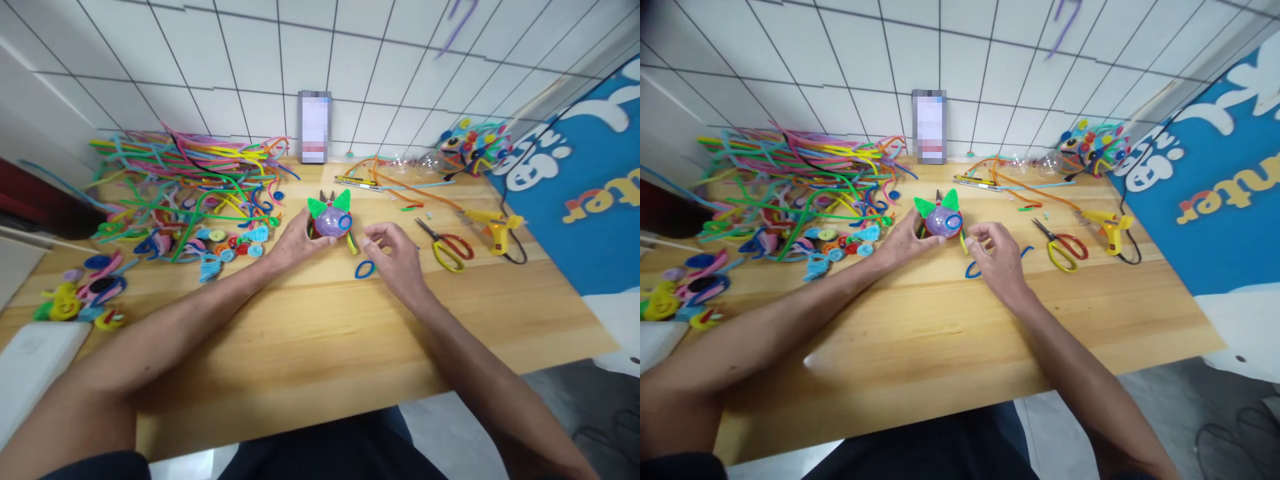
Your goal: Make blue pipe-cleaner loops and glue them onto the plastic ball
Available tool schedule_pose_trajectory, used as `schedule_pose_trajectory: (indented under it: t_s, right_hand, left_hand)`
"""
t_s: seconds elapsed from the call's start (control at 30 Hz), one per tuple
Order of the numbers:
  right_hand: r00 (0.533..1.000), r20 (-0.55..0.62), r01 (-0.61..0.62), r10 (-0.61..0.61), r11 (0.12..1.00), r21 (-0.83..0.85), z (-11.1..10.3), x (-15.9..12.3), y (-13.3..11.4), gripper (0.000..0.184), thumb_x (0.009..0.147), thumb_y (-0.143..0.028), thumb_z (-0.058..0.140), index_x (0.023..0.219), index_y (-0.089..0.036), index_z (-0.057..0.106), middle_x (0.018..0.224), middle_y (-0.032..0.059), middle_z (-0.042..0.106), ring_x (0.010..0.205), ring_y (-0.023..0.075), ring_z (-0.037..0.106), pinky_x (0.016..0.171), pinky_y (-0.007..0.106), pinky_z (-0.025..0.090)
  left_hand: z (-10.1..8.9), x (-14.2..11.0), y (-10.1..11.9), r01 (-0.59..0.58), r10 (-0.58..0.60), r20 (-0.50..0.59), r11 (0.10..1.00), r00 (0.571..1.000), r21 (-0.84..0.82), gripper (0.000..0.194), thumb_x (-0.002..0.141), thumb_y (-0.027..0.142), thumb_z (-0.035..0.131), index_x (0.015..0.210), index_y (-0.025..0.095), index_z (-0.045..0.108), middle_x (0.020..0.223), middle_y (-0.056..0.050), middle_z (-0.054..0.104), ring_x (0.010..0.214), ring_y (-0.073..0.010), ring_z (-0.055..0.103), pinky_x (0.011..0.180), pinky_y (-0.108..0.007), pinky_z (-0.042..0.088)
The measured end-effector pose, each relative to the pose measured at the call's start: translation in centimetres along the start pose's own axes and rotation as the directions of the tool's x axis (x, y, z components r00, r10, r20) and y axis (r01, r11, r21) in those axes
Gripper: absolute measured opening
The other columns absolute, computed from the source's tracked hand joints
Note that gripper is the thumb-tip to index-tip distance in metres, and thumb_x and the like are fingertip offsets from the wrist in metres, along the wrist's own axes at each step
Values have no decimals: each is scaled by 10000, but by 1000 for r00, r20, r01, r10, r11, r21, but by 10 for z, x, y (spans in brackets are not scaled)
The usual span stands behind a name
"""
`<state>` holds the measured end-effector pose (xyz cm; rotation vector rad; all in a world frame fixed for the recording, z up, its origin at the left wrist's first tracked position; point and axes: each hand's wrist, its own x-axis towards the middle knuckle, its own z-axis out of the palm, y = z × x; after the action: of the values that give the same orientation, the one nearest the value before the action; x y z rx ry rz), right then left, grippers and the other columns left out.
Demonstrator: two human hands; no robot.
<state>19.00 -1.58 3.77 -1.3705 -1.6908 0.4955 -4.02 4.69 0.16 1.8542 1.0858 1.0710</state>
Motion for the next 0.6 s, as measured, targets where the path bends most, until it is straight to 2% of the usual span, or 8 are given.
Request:
schedule_pose_trajectory:
  t_s: [0.2,0.47,0.6]
  right_hand:
    - [981,26,196,-195,978,-69,16,31,-2,153,925,-277,656,1050,-228,729,990,56,733,894,215,676,787,363,554]
    - [959,-36,279,-282,959,-55,34,27,12,119,927,-256,706,1045,-246,723,961,31,695,833,196,649,777,369,564]
    - [964,-42,260,-262,965,-32,35,28,13,118,916,-236,710,1033,-253,716,944,19,688,818,189,649,761,362,566]
  left_hand:
    - [2,-3,-4,-10,11,-31,999,999,41,504,811,416,868,1197,192,633,1156,-116,744,1068,-320,713,938,-441,567]
    - [3,-4,-2,-22,26,-40,996,999,82,478,806,404,886,1153,220,614,1164,-93,748,1117,-329,700,972,-458,545]
    - [3,-4,-4,-29,32,-30,996,999,82,488,818,408,872,1177,214,604,1166,-110,743,1105,-342,698,962,-481,539]
